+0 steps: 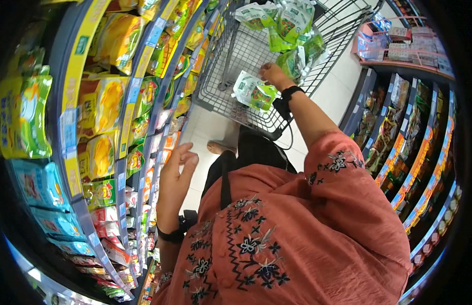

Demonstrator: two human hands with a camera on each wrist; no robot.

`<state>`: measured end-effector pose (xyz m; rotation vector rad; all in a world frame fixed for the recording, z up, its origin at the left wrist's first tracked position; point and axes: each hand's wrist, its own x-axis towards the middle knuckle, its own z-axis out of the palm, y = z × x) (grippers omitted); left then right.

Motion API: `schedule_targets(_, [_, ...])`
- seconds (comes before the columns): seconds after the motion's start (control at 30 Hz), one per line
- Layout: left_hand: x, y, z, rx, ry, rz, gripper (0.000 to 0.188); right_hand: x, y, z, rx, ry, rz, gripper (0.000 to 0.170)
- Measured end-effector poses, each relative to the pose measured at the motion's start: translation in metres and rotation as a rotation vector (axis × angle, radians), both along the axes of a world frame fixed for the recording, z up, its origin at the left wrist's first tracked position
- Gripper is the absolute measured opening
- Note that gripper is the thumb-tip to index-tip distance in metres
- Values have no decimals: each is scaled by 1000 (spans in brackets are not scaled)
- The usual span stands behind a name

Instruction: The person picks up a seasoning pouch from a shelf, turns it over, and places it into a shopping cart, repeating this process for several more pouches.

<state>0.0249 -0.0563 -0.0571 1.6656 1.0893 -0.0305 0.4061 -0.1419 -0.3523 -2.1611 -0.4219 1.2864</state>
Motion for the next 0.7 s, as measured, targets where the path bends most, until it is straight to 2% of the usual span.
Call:
schedule_targets(0.03, [3,-2,-6,-28,14,-5,38,6,-5,-31,-62,-105,139,30])
schedule_targets(0.1, [13,-4,-11,-93,70,14,38,14,-4,-53,-152,-236,305,35])
schedule_targets(0.17, [21,-3,-14,-127,112,54,37,10,-2,-73,-212,-284,362,40])
schedule_targets(0.3, [29,2,-24,-173,197,125,36,2,6,-114,-356,-230,386,41])
schedule_targets(0.37, [30,2,-32,-187,211,159,35,-3,2,-124,-355,-226,356,42])
schedule_targets(0.5, [38,4,-40,-198,233,130,34,-4,-3,-143,-459,-187,360,39])
schedule_targets(0.63, [46,7,-45,-188,224,96,33,-1,-10,-135,-491,-286,435,36])
schedule_targets(0.7, [45,7,-47,-187,217,99,32,4,-16,-154,-476,-265,558,33])
